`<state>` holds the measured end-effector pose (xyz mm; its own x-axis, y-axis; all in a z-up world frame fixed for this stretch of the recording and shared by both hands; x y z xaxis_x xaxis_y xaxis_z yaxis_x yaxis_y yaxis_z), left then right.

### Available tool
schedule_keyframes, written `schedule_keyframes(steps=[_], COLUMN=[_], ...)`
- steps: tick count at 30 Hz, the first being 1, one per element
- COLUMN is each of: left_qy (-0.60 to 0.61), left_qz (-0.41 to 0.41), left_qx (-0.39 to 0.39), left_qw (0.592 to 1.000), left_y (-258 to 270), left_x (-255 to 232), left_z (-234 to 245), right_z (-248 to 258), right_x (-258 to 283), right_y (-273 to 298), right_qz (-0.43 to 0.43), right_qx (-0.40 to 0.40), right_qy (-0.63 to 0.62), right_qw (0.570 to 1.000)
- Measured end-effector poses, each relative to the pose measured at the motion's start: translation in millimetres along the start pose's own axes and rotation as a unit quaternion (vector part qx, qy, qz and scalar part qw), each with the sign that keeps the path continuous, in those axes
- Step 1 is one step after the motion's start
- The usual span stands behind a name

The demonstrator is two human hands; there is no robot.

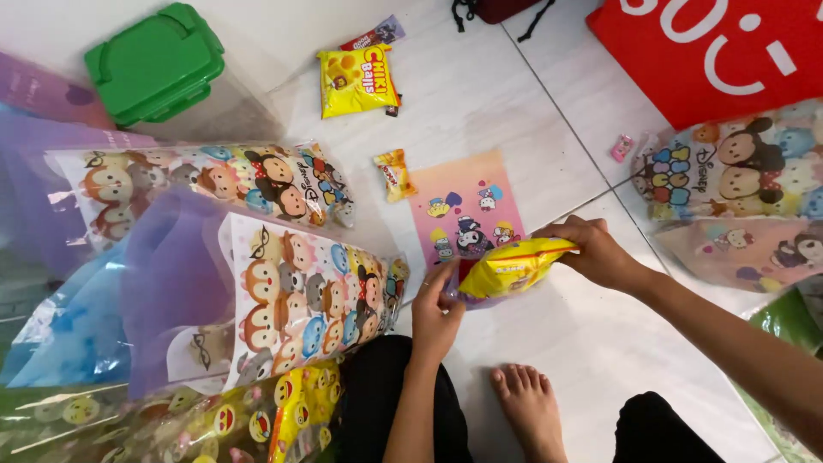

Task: Packing snacks and stickers into decorative gift bags on the floor

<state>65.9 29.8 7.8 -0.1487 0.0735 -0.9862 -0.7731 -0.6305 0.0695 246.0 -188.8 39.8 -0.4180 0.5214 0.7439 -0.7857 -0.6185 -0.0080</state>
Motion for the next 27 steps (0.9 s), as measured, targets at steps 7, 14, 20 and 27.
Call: schedule_keyframes(steps=[7,14,20,27], left_qy=[0.023,0.013,0.005,0.102], left_qz=[0.039,0.026,0.008,0.050], left_qx=[0.023,0.017,-0.005,-0.049], left_qw=[0.999,0.999,1.000,0.992], left_y=[1,0,8,25], left_x=[2,2,-2,-96], left_z=[-6,-5,-1,23], right_z=[-38,-58,-72,28], right_x=[22,-16,-41,99], right_y=[11,33,52,67], right_qz=[-0.030,-0.189,-0.184,-0.193], right_qx=[0.020,0.021,-0.051,-0.213], right_qy=[0.116,0.037,0.020,-0.262], right_qw=[0.993,0.981,0.981,0.921])
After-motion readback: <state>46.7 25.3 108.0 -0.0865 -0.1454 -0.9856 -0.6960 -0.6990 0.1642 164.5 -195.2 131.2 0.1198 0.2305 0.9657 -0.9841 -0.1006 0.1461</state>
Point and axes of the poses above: each hand's wrist, its own y-axis away from the middle knuckle, its own z-axis out of the back of the hand, x = y × z, the point moved 7 cm from there along -y, towards the middle knuckle, and after that the axes turned 12 degrees about -x, right-handed, at the moved point
